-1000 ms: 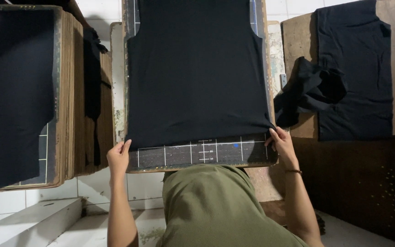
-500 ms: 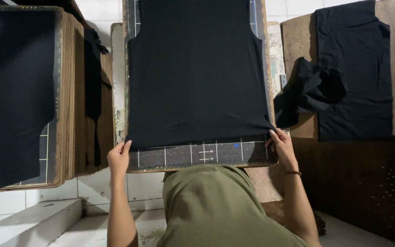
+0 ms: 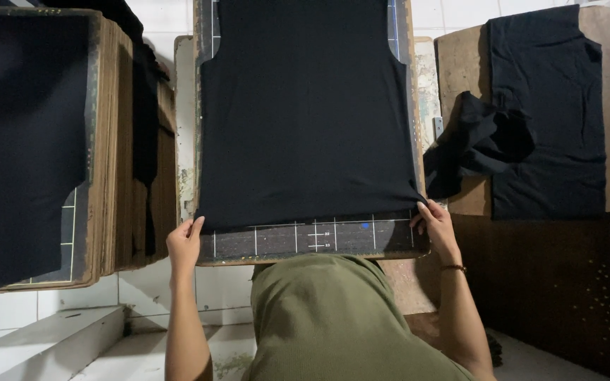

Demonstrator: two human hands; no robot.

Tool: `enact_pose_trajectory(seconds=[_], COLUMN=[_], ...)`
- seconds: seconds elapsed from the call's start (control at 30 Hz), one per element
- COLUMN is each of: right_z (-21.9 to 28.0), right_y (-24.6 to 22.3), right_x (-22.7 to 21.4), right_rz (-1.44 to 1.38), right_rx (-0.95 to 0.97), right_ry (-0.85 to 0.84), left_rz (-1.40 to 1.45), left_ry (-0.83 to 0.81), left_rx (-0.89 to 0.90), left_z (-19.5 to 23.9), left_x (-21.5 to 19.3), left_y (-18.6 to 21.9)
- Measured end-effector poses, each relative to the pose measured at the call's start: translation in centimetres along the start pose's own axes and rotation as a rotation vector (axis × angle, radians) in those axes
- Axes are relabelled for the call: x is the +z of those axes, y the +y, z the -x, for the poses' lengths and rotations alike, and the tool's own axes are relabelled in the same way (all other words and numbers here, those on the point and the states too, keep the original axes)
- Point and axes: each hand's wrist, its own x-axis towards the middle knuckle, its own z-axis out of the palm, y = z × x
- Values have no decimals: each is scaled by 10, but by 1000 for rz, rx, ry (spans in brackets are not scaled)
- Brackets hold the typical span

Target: The person unfolds a black t-shirt and lays it flat on a gridded cutting board. They smooth the fabric with their hands, then fold the shirt in half and place it on a stack of other folded shirts to the left. The process is repeated with a second black t-shirt.

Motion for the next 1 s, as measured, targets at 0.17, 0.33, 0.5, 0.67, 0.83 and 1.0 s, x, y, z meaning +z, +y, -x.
enact_pose_trajectory(seconds=[0.17,0.33,0.5,0.67,0.83,1.0], right_z=[3,8,28,61,64,62], right_y=[-1,-45,-82,-115,-92,-130], right_x=[0,8,12,11,-24,48], right_rz=[-32,93,236,303,739,1006], right_rx=[4,51,127,204,131,75], right_ry=[-2,-49,-155,-245,-453,-441], left_rz=[12,-20,-109,-135,-428,-620], left_ry=[-2,-119,-287,-370,-533,-408], left_rx=[-41,-145,-174,-74,-67,186], left_z=[1,-1,2,10,38,35], left_x=[0,-19,-38,-49,-85,-15], left_y=[-3,49,69,18,91,125])
